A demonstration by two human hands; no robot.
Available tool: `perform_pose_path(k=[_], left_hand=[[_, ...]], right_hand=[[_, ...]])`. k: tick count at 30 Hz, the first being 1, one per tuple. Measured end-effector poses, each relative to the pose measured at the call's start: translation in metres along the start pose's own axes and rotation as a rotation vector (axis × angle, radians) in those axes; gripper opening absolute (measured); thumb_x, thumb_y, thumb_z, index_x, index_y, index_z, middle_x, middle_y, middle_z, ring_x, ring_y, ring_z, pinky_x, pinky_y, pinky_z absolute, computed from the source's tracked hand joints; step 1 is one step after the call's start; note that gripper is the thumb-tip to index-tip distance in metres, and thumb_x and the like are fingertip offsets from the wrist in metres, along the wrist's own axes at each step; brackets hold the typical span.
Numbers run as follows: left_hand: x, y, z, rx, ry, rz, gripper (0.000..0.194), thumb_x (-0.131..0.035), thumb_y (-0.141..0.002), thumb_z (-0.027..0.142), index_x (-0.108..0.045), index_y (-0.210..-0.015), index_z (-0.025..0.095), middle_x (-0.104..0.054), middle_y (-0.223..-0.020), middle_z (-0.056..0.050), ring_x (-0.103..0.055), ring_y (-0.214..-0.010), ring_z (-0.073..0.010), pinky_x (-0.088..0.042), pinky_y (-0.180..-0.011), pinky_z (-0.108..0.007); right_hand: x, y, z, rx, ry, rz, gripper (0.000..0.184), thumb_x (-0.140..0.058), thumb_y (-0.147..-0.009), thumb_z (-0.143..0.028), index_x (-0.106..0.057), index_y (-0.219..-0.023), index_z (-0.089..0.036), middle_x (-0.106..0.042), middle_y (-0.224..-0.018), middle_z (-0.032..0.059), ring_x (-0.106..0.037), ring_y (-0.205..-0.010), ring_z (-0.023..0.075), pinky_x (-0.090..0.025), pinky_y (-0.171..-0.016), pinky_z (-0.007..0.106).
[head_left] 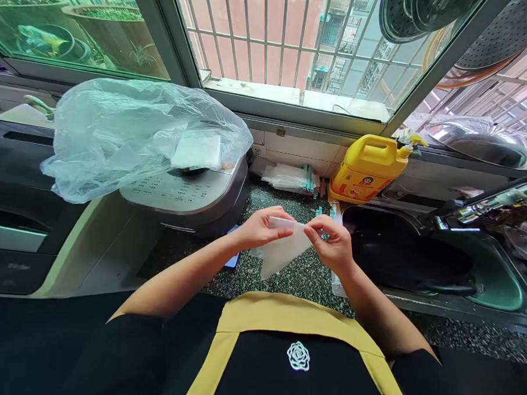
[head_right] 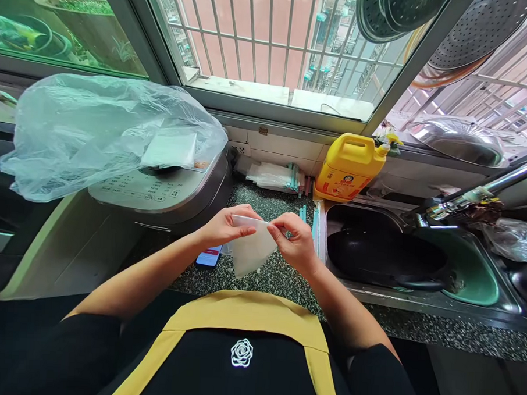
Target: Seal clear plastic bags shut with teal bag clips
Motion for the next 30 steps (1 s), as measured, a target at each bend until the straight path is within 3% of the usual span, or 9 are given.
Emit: perform_pose_path(k=[5, 8, 11, 13, 16, 22, 26, 28, 30], left_hand=[[-0.018, 0.013, -0.058, 0.207, 0.227, -0.038, 0.048, -0.076, -0.056, 0.057, -0.068, -0.070, 0.012, -0.065, -0.071, -0.005, -0.058, -0.066, -0.0153, -0.049, -0.066, -0.031], [-0.027, 0.023, -0.082, 0.237, 0.293, 0.003, 0.051, -0.076, -0.056, 0.058, -0.069, -0.076, 0.012, -0.068, -0.079, -0.007, -0.061, -0.074, -0.0187, -0.050, -0.075, -0.035], [-0.037, 0.031, -0.091, 0.206, 0.251, -0.001, 0.062, -0.080, -0.052, 0.055, -0.068, -0.096, 0.013, -0.068, -0.093, -0.009, -0.061, -0.086, -0.0219, -0.050, -0.080, -0.036], [-0.041, 0.037, -0.096, 0.204, 0.194, 0.001, 0.063, -0.077, -0.055, 0.057, -0.067, -0.099, 0.013, -0.067, -0.094, -0.009, -0.060, -0.089, -0.0229, -0.049, -0.081, -0.035], [-0.040, 0.043, -0.103, 0.209, 0.150, 0.034, 0.056, -0.067, -0.064, 0.064, -0.068, -0.087, 0.012, -0.065, -0.089, -0.008, -0.058, -0.089, -0.0227, -0.048, -0.082, -0.035], [-0.048, 0.052, -0.111, 0.169, 0.067, -0.060, 0.052, -0.070, -0.060, 0.064, -0.067, -0.074, 0.014, -0.063, -0.087, -0.006, -0.055, -0.089, -0.0221, -0.044, -0.084, -0.034], [-0.052, 0.058, -0.129, 0.209, 0.070, -0.041, 0.054, -0.063, -0.065, 0.067, -0.066, -0.066, 0.014, -0.061, -0.079, -0.006, -0.055, -0.085, -0.0210, -0.044, -0.082, -0.034], [-0.048, 0.058, -0.132, 0.243, 0.086, -0.035, 0.057, -0.065, -0.061, 0.069, -0.067, -0.075, 0.014, -0.060, -0.082, -0.006, -0.055, -0.085, -0.0212, -0.045, -0.080, -0.035], [-0.041, 0.051, -0.120, 0.224, 0.069, -0.049, 0.064, -0.068, -0.057, 0.069, -0.068, -0.090, 0.014, -0.060, -0.091, -0.007, -0.055, -0.089, -0.0227, -0.046, -0.082, -0.035]], right_hand=[[0.004, 0.003, 0.009, -0.023, -0.033, 0.029, 0.019, -0.060, -0.083, -0.030, -0.063, -0.068, -0.019, -0.057, -0.063, 0.0003, -0.049, -0.059, 0.0124, -0.040, -0.055, 0.027], [0.004, 0.008, 0.014, -0.042, -0.036, 0.014, 0.017, -0.061, -0.083, -0.028, -0.063, -0.068, -0.019, -0.056, -0.062, 0.0002, -0.049, -0.059, 0.0123, -0.039, -0.056, 0.027], [0.007, 0.014, 0.019, -0.080, -0.051, 0.028, 0.016, -0.060, -0.083, -0.027, -0.063, -0.069, -0.019, -0.057, -0.064, 0.0000, -0.049, -0.060, 0.0121, -0.039, -0.057, 0.027], [0.009, 0.018, 0.021, -0.093, -0.058, 0.038, 0.015, -0.060, -0.083, -0.025, -0.063, -0.069, -0.019, -0.056, -0.065, -0.0002, -0.049, -0.060, 0.0119, -0.039, -0.057, 0.026], [0.009, 0.020, 0.022, -0.099, -0.065, 0.030, 0.014, -0.062, -0.082, -0.023, -0.062, -0.068, -0.020, -0.057, -0.064, -0.0005, -0.049, -0.060, 0.0117, -0.039, -0.057, 0.026], [0.021, 0.023, 0.034, -0.149, -0.099, 0.127, 0.015, -0.062, -0.082, -0.026, -0.063, -0.069, -0.020, -0.057, -0.066, -0.0005, -0.049, -0.061, 0.0120, -0.038, -0.057, 0.026], [0.023, 0.025, 0.036, -0.148, -0.081, 0.133, 0.015, -0.062, -0.082, -0.026, -0.062, -0.068, -0.020, -0.056, -0.065, -0.0004, -0.049, -0.062, 0.0120, -0.038, -0.058, 0.026], [0.024, 0.027, 0.037, -0.147, -0.079, 0.140, 0.015, -0.062, -0.082, -0.026, -0.062, -0.068, -0.020, -0.056, -0.066, -0.0002, -0.049, -0.061, 0.0120, -0.038, -0.058, 0.026], [0.022, 0.029, 0.036, -0.140, -0.070, 0.139, 0.016, -0.061, -0.083, -0.026, -0.062, -0.068, -0.020, -0.057, -0.066, -0.0001, -0.049, -0.061, 0.0120, -0.039, -0.057, 0.027]])
Point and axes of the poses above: each hand's wrist, its own y-axis away from the middle knuckle, its own x-axis out of the back of the hand, z = x × y, the point moved 10 cm from there along -y, towards the middle knuckle
